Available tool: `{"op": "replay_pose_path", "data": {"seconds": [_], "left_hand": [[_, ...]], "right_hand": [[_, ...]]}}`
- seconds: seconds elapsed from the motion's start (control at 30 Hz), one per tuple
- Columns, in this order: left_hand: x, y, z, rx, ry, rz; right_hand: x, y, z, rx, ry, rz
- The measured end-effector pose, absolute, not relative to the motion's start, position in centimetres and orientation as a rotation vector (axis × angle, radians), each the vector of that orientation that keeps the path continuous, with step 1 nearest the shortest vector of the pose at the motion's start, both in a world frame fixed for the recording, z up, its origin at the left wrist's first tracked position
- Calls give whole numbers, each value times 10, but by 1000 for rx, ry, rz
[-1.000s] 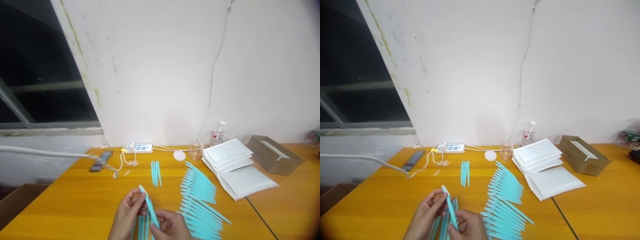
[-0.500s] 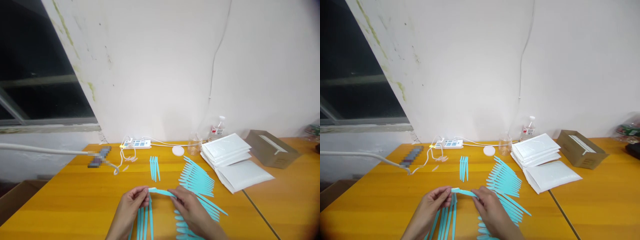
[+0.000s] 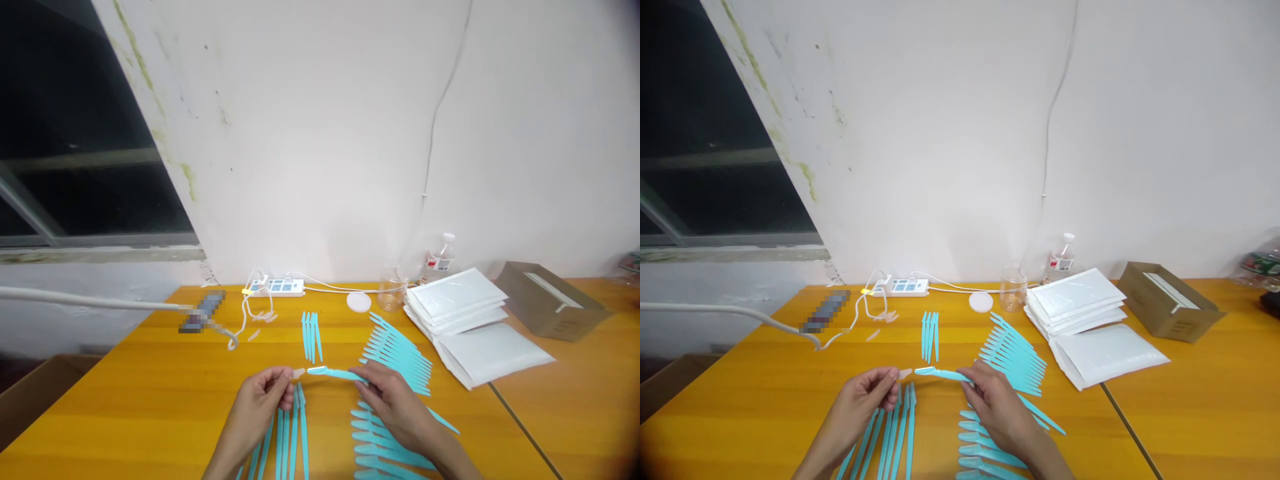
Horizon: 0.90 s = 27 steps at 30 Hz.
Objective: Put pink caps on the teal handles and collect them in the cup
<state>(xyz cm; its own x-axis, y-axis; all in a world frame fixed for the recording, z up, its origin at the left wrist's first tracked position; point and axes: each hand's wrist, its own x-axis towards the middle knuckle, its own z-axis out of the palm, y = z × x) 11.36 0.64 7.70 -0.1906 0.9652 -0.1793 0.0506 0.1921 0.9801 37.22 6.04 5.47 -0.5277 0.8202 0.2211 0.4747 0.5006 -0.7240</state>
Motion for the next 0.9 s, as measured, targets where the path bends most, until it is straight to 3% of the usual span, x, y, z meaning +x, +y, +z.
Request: {"op": "replay_pose_path", "data": {"seconds": [0.9], "left_hand": [[111,7,55,1033,1449,1113]], "right_hand": [[367,54,57,-1015,-2207,917]]}}
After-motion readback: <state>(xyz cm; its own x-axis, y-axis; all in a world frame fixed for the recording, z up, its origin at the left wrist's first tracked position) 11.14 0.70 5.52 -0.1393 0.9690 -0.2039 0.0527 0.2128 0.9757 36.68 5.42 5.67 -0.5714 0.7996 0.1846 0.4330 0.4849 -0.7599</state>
